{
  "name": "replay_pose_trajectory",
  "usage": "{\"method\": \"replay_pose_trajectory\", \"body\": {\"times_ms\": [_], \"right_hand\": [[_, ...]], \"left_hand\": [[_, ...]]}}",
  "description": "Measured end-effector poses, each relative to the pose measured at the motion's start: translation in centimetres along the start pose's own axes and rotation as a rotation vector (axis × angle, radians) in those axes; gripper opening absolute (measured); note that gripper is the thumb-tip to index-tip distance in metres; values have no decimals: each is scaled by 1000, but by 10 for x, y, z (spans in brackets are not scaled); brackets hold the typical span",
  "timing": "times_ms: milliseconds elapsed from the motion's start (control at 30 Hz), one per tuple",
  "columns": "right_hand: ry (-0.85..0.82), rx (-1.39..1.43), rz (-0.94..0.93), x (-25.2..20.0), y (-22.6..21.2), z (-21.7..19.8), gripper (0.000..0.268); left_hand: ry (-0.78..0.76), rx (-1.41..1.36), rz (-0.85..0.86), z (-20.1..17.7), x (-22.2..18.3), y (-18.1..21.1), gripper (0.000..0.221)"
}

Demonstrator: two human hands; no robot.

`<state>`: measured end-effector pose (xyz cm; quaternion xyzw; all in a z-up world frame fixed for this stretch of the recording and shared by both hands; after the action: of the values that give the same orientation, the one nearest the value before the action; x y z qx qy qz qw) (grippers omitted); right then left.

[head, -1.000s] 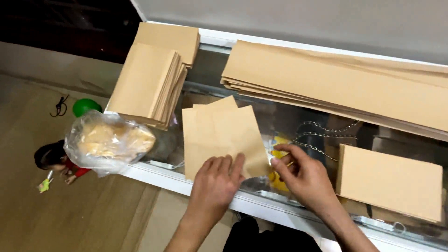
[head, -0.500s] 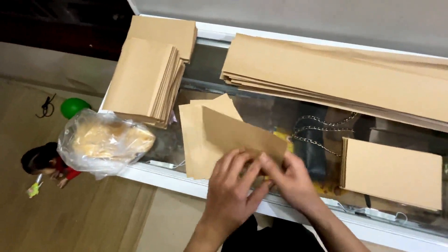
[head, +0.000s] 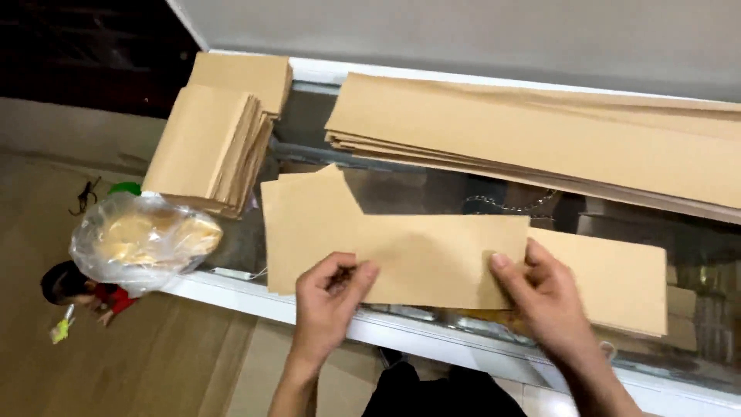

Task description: Folding and stacking brown paper bags on a glass counter, then walking to a display fridge to retrieve a small cup.

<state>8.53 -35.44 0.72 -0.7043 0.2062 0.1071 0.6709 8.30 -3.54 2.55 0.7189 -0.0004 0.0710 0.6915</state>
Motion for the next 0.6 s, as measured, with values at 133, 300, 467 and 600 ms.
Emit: {"method": "replay_pose_trajectory", "body": {"times_ms": [133, 300, 467, 600], "right_hand": [[25, -97, -225, -1, -12, -79, 19], [90, -310, -320, -2, -22, -160, 38], [247, -324, -140, -20, -34, -210, 38], [239, -392, -59, -8, -8, -232, 39]], "left_hand": [[-93, 57, -4, 60, 11, 14, 20], [-253, 97, -54, 133, 22, 15, 21], [-311, 151, -2, 188, 26, 20, 20], [-367, 178, 49, 214, 18, 10, 34]]}}
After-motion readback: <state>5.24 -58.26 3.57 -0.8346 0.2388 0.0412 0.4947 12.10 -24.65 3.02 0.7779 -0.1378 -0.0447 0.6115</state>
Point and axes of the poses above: each hand's wrist, its own x-axis towards the middle knuckle, its own z-axis out of the palm, y = z × x, the point moved 9 cm from there along x, towards the middle knuckle, and after that the axes turned 1 degree about x, right-handed, at the moved point
